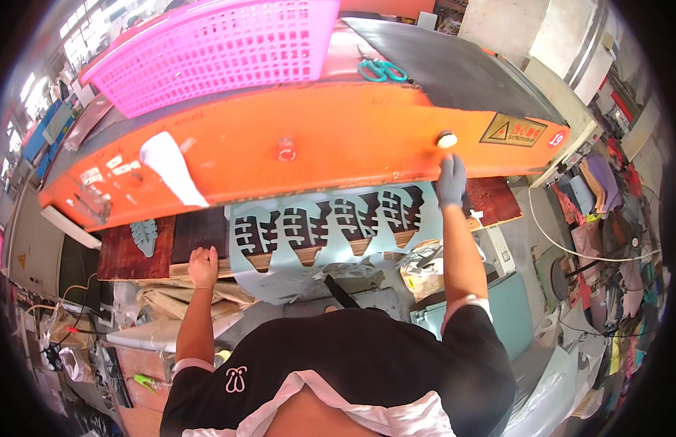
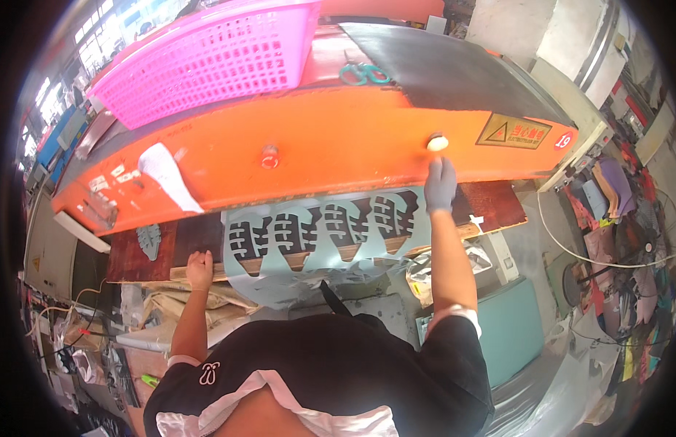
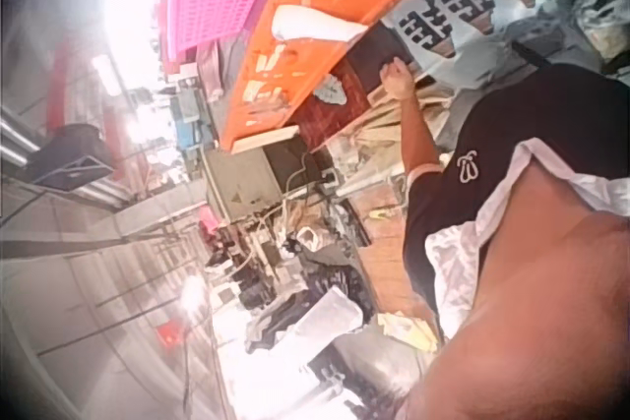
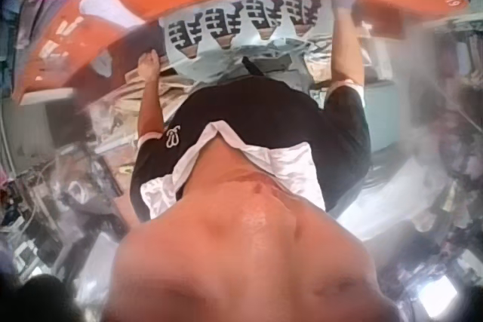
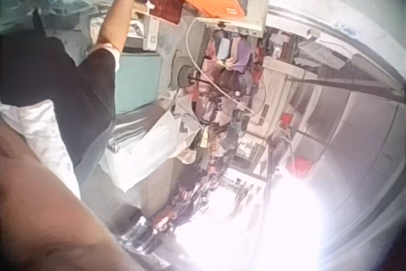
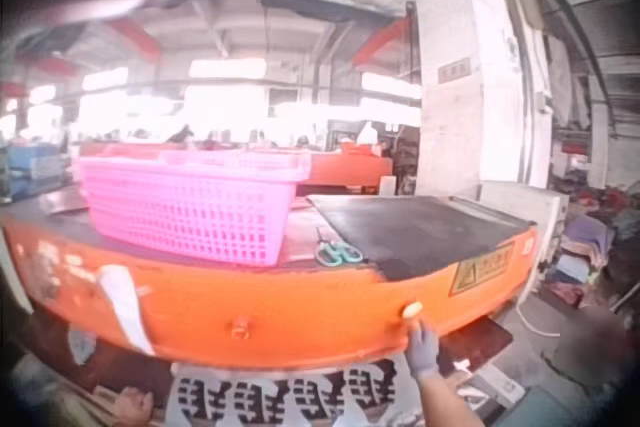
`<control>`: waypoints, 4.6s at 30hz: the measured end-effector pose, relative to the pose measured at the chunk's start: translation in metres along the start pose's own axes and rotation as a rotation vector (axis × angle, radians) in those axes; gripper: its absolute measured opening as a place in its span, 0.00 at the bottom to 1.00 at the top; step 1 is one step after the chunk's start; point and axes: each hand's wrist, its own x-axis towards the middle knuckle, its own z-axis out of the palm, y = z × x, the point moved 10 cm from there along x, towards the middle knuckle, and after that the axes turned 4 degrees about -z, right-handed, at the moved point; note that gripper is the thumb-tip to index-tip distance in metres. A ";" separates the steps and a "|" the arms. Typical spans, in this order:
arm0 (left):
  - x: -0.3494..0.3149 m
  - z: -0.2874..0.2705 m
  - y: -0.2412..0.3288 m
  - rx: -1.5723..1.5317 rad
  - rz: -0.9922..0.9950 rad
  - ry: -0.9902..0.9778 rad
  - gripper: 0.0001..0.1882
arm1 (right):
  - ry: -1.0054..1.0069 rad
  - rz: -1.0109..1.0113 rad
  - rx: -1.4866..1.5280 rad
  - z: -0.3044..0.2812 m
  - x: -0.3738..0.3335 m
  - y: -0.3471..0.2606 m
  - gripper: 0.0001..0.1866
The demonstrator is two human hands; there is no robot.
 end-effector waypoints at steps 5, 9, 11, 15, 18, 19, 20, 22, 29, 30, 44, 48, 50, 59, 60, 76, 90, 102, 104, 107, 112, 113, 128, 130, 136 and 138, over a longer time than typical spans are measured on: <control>-0.003 0.006 -0.007 0.038 -0.018 0.055 0.17 | -0.208 -0.129 -0.055 0.005 -0.028 0.022 0.16; 0.004 0.003 -0.004 0.103 0.000 0.091 0.15 | -0.327 -0.204 -0.496 -0.014 -0.080 0.064 0.13; 0.010 0.002 -0.002 0.138 0.011 0.092 0.13 | -0.313 -0.114 -0.649 -0.020 -0.077 0.092 0.15; 0.013 0.003 -0.002 0.132 0.010 0.063 0.13 | -0.330 -0.164 -0.980 -0.016 -0.063 0.111 0.18; 0.012 0.009 -0.010 0.144 -0.036 0.002 0.15 | -0.291 -0.061 -1.038 -0.029 -0.065 0.121 0.20; 0.013 0.011 -0.011 0.134 -0.027 -0.010 0.15 | -0.251 -0.140 -1.011 -0.030 -0.069 0.112 0.20; 0.014 0.017 -0.015 0.145 -0.044 -0.049 0.16 | -0.249 -0.200 -0.954 -0.031 -0.072 0.107 0.19; 0.016 0.025 -0.020 0.122 -0.069 -0.107 0.15 | -0.257 -0.322 -0.872 -0.032 -0.077 0.096 0.19; 0.002 0.011 -0.005 0.081 -0.026 -0.007 0.15 | -0.422 -0.132 -0.788 -0.047 -0.083 0.125 0.20; -0.007 0.006 -0.004 0.076 -0.035 -0.012 0.15 | -0.411 -0.120 -0.797 -0.053 -0.090 0.126 0.21; -0.220 -0.139 0.042 0.029 -0.005 0.059 0.14 | 0.073 0.298 -0.811 -0.228 -0.277 0.032 0.23; -0.271 -0.168 0.048 -0.007 0.047 0.073 0.12 | -0.076 0.344 -0.863 -0.262 -0.313 0.017 0.26; -0.295 -0.181 0.051 -0.008 0.077 0.047 0.13 | -0.102 0.196 -0.925 -0.264 -0.323 -0.010 0.27; -0.340 -0.186 0.027 -0.324 -0.252 -0.221 0.10 | -0.763 -0.471 -0.151 0.082 -0.423 -0.206 0.37; -0.342 -0.175 0.021 -0.467 -0.377 -0.297 0.08 | -0.814 -0.395 -0.276 0.108 -0.440 -0.215 0.43; -0.305 -0.133 0.070 -0.333 0.123 -0.154 0.17 | -0.715 0.339 0.312 0.110 -0.422 -0.185 0.45; -0.303 -0.137 0.073 -0.337 0.117 -0.193 0.17 | -0.789 -0.013 -0.735 0.055 -0.411 -0.176 0.41; -0.301 -0.132 0.072 -0.331 0.118 -0.178 0.18 | -0.784 -0.036 -0.742 0.053 -0.415 -0.180 0.42; -0.300 -0.133 0.071 -0.328 0.117 -0.176 0.18 | -0.779 -0.051 -0.732 0.053 -0.417 -0.181 0.41; -0.298 -0.132 0.072 -0.337 0.113 -0.180 0.18 | -0.765 -0.094 -0.685 0.056 -0.419 -0.176 0.40; -0.303 -0.144 0.062 -0.472 -0.008 -0.207 0.20 | -0.618 -0.217 -0.382 0.006 -0.404 -0.164 0.39; -0.313 -0.156 0.058 -0.492 -0.019 -0.211 0.19 | -0.580 -0.233 -0.401 -0.022 -0.402 -0.158 0.37; -0.282 -0.157 0.064 -0.411 0.106 -0.251 0.18 | -0.224 -0.182 -0.555 -0.169 -0.385 -0.092 0.09; -0.254 -0.136 0.058 -0.389 0.066 -0.258 0.19 | -0.192 -0.231 -0.551 -0.149 -0.359 -0.091 0.10; -0.158 -0.084 0.062 -0.146 0.120 -0.145 0.19 | -0.265 -0.347 -0.492 -0.061 -0.272 -0.067 0.10; -0.126 -0.062 0.061 -0.117 0.100 -0.103 0.19 | -0.302 -0.364 -0.202 -0.033 -0.227 -0.059 0.12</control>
